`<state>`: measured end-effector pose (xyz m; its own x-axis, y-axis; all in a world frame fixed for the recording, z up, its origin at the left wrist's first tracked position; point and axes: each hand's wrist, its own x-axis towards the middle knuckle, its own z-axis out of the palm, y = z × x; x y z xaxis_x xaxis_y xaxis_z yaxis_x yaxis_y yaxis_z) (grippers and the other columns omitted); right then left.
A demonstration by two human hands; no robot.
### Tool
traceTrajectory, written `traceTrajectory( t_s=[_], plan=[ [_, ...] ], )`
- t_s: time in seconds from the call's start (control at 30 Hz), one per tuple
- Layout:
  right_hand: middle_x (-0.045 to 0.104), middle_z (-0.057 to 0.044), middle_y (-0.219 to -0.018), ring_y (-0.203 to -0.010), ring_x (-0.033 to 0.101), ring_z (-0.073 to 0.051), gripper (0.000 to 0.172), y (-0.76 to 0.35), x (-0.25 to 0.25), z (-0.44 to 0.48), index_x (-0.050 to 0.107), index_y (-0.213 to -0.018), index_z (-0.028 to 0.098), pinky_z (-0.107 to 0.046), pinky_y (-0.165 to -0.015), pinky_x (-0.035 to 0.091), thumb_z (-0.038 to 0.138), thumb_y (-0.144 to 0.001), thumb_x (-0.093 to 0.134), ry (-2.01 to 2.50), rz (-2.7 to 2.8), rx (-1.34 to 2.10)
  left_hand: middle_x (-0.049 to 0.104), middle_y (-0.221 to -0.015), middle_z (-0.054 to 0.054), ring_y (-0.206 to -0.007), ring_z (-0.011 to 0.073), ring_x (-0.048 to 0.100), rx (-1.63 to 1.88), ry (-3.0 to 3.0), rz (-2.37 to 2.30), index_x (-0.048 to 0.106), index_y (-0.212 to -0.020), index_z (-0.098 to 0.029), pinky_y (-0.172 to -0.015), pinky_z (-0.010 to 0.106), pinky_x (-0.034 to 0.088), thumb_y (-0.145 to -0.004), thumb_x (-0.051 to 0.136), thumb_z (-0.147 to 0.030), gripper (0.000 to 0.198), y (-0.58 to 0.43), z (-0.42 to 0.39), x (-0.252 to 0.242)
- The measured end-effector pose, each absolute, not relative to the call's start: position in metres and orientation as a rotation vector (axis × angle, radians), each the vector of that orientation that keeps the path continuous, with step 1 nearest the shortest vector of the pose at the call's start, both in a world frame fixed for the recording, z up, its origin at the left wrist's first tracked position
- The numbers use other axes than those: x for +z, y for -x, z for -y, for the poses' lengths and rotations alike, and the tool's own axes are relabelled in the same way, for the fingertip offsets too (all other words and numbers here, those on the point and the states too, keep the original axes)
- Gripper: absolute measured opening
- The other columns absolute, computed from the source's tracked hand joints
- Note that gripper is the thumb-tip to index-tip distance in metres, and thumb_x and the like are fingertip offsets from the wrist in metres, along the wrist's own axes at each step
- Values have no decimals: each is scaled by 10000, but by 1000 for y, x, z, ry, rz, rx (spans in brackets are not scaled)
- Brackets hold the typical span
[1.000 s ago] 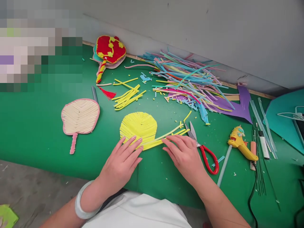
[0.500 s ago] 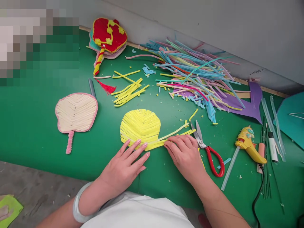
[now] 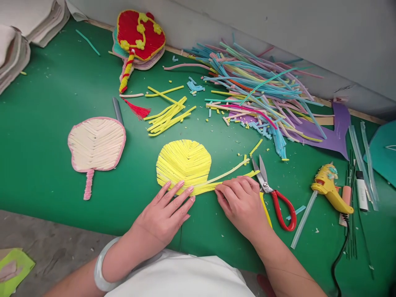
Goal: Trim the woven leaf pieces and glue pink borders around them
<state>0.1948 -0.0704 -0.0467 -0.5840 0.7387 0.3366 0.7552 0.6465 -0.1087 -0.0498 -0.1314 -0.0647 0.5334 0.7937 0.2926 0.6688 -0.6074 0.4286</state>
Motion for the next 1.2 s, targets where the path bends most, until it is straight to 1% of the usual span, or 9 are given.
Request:
traceTrajectory(
  t_s=[0.1, 0.23, 0.33, 0.43, 0.63, 0.7, 0.83, 0.93, 1.2],
  plan=[
    [720, -14, -835, -804, 582, -177, 111, -194, -46, 71, 624, -896, 225, -368, -924, 387, 130, -949, 603, 1179, 2523, -61, 585, -1441, 129, -1393, 355, 487, 689, -2503, -1229, 526, -1432, -149, -1158, 604, 384, -950, 564, -73, 490, 50, 132, -66],
    [724, -15, -840, -805, 576, -181, 107, -194, -47, 70, 628, -898, 222, -373, -922, 389, 136, -953, 596, 1191, 2524, -30, 572, -1459, 114, -1418, 344, 457, 712, -2420, -1221, 475, -1486, -196, -1175, 611, 359, -957, 552, -77, 547, 50, 133, -67],
    [727, -20, -853, -814, 576, -184, 88, -195, -47, 70, 632, -912, 212, -378, -926, 390, 140, -953, 600, 1191, 2525, -1, 572, -1458, 112, -1409, 345, 469, 708, -2435, -1225, 468, -1488, -189, -1175, 608, 364, -957, 558, -81, 549, 50, 133, -67],
    [728, -26, -864, -831, 575, -190, 72, -196, -46, 70, 633, -918, 204, -378, -913, 391, 143, -947, 610, 1190, 2517, 22, 588, -1440, 124, -1401, 343, 480, 690, -2490, -1233, 496, -1459, -158, -1169, 597, 375, -954, 564, -80, 516, 51, 133, -66],
    [731, -23, -888, -846, 583, -190, 75, -197, -48, 71, 632, -932, 208, -374, -901, 383, 139, -947, 607, 1188, 2492, 71, 597, -1432, 128, -1386, 325, 501, 628, -2623, -1292, 583, -1348, -117, -1145, 563, 412, -973, 551, -100, 377, 48, 132, -63],
    [728, -22, -882, -844, 584, -190, 79, -198, -49, 71, 629, -936, 203, -376, -906, 379, 127, -943, 611, 1175, 2494, 67, 590, -1442, 120, -1375, 328, 510, 589, -2669, -1317, 575, -1354, -90, -1152, 553, 399, -990, 553, -150, 369, 47, 131, -61],
    [723, -26, -877, -838, 581, -189, 78, -198, -50, 70, 623, -932, 194, -376, -911, 380, 118, -944, 613, 1155, 2508, 57, 564, -1470, 105, -1377, 327, 504, 528, -2711, -1316, 551, -1376, -52, -1196, 537, 323, -1020, 534, -260, 412, 45, 129, -59],
    [720, -25, -872, -827, 577, -183, 84, -197, -50, 70, 622, -928, 196, -376, -917, 380, 116, -949, 606, 1152, 2515, 46, 561, -1473, 99, -1379, 319, 504, 524, -2712, -1313, 550, -1377, -52, -1215, 533, 283, -1026, 526, -279, 419, 45, 129, -60],
    [712, -44, -894, -854, 571, -204, 52, -197, -47, 71, 649, -936, 184, -382, -879, 399, 133, -929, 643, 1158, 2471, 68, 562, -1471, 89, -1370, 312, 514, 506, -2729, -1320, 552, -1374, -59, -1213, 526, 276, -1040, 497, -283, 406, 45, 128, -60]
  ],
)
